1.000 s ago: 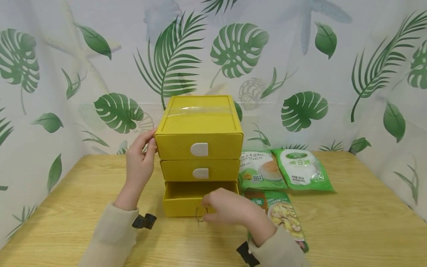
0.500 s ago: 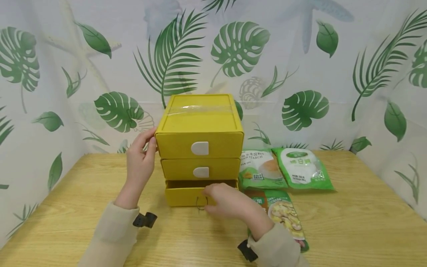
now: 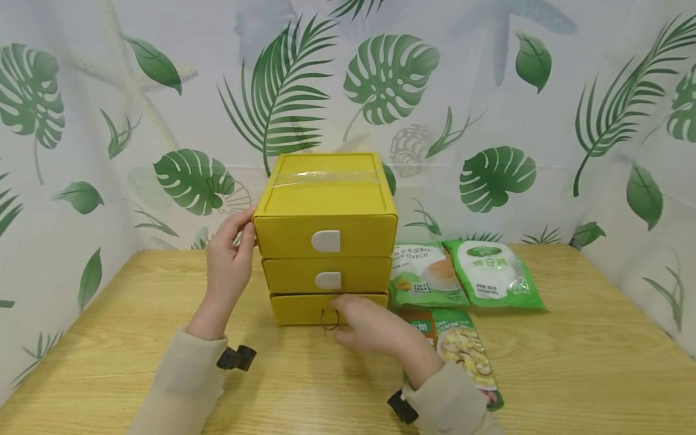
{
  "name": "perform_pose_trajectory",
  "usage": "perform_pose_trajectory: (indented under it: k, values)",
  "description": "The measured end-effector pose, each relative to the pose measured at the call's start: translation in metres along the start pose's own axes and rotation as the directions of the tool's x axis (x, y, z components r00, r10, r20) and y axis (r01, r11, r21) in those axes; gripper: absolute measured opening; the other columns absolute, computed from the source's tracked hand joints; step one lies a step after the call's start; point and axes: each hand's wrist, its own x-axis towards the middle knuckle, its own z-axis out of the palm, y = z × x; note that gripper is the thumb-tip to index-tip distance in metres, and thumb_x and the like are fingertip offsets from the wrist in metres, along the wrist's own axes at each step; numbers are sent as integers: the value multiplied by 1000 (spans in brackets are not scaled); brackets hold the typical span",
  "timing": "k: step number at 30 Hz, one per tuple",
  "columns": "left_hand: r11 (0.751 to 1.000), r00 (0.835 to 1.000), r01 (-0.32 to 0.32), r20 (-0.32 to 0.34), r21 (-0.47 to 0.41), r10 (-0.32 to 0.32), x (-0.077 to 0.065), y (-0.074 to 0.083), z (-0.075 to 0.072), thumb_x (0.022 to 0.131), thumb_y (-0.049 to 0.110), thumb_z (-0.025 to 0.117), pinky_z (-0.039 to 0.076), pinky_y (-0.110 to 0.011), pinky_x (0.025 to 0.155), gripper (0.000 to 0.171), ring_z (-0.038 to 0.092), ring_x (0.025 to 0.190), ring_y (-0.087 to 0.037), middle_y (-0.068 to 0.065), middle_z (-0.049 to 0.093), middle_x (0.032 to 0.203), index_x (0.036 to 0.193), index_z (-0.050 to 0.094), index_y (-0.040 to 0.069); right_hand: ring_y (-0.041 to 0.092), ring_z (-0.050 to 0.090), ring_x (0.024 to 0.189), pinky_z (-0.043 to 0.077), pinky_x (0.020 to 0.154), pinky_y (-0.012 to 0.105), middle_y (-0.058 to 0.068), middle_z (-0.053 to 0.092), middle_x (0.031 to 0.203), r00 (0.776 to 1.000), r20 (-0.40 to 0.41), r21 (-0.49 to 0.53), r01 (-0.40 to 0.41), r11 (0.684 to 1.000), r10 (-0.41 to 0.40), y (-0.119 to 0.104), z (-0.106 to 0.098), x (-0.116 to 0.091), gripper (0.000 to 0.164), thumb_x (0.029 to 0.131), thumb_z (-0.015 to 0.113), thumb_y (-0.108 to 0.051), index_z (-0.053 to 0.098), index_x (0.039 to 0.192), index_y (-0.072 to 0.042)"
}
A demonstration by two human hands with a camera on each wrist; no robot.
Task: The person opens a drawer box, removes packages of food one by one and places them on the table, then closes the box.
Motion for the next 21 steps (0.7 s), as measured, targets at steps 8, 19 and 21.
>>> perform_pose_trajectory:
  k: [8,19,21]
  values:
    - [1000,1000,-2,3,14,2,0,0,0,90,1,48,53,-33,63,25,55,96,-24,-15,57,109,112,57,-5,34,38,118,33,96,45,23,41,128,1000,16,0,-19,1000,19,1,2,0,43,84,53,-6,43,124,10]
    - [989,975,120,179,83,-133,-8,11,-20,91,3,46,52,-31,71,30,51,102,-20,-13,53,115,119,51,-2,32,36,120,34,95,45,18,39,131,1000,-18,7,1,1000,-1,-11,1,-14,45,87,53,-11,42,127,6]
    - [989,971,110,202,95,-128,-12,16,-22,91,4,46,52,-32,73,31,49,105,-21,-14,51,118,121,49,-2,31,37,119,36,94,44,18,39,131,999,-51,-4,18,1000,-18,-14,0,-18,45,87,53,-13,42,127,5]
